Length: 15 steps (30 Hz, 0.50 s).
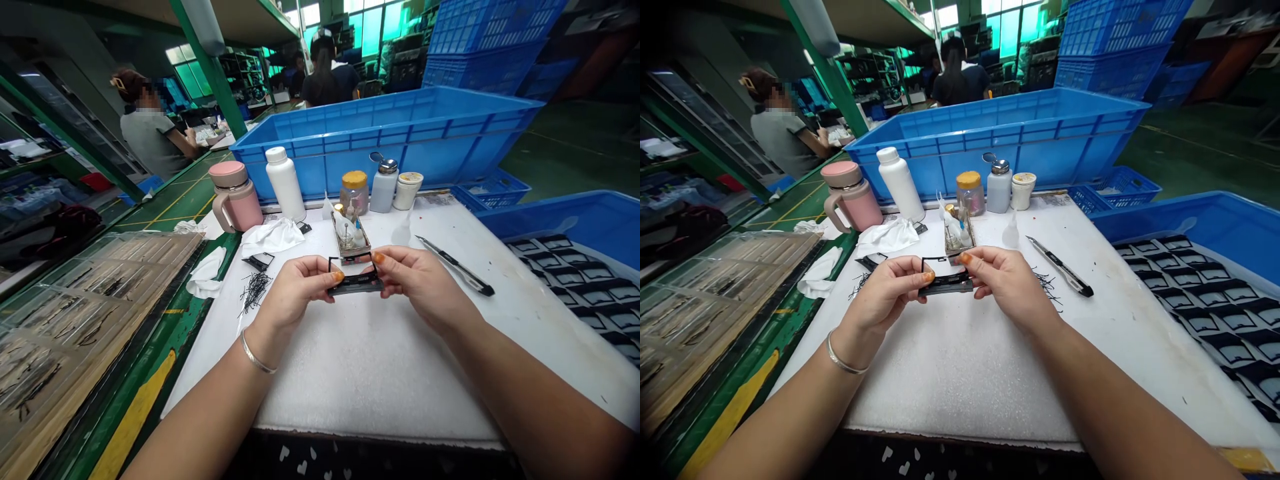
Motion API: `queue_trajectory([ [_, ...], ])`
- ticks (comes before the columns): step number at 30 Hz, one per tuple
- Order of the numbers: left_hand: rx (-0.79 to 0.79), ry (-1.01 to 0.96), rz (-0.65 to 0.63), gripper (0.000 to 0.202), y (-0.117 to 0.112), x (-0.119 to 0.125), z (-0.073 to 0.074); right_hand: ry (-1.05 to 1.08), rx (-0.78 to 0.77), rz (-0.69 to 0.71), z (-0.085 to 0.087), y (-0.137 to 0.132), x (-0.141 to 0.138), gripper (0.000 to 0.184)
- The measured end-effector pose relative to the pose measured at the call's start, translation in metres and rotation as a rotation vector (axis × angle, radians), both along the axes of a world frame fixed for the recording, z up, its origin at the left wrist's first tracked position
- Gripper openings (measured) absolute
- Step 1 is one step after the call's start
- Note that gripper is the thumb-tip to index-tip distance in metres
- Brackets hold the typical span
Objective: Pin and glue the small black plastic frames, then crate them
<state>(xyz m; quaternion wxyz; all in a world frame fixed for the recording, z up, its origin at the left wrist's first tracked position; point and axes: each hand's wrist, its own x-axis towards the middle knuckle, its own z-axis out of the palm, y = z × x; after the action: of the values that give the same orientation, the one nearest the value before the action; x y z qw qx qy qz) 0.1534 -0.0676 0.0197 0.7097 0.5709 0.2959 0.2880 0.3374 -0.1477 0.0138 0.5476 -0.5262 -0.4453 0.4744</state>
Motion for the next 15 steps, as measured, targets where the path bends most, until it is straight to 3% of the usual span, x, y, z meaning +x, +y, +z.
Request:
queue_trajectory([
  [6, -0.170, -0.047, -0.082, 0.019, 0.003, -0.002, -0.001, -0.241, 0.232, -0.164, 0.003, -0.006, -0.003, 0.030],
  [9, -0.231, -0.073, -0.138, 0.018, 0.004, -0.003, -0.001, -0.373, 0.356, -0.178, 0.006, -0.010, -0.005, 0.035],
  [15, -0.325, -0.088, -0.209, 0.017, 0.004, -0.002, 0.000, -0.512, 0.517, -0.137, 0.008, -0.013, -0.006, 0.026],
])
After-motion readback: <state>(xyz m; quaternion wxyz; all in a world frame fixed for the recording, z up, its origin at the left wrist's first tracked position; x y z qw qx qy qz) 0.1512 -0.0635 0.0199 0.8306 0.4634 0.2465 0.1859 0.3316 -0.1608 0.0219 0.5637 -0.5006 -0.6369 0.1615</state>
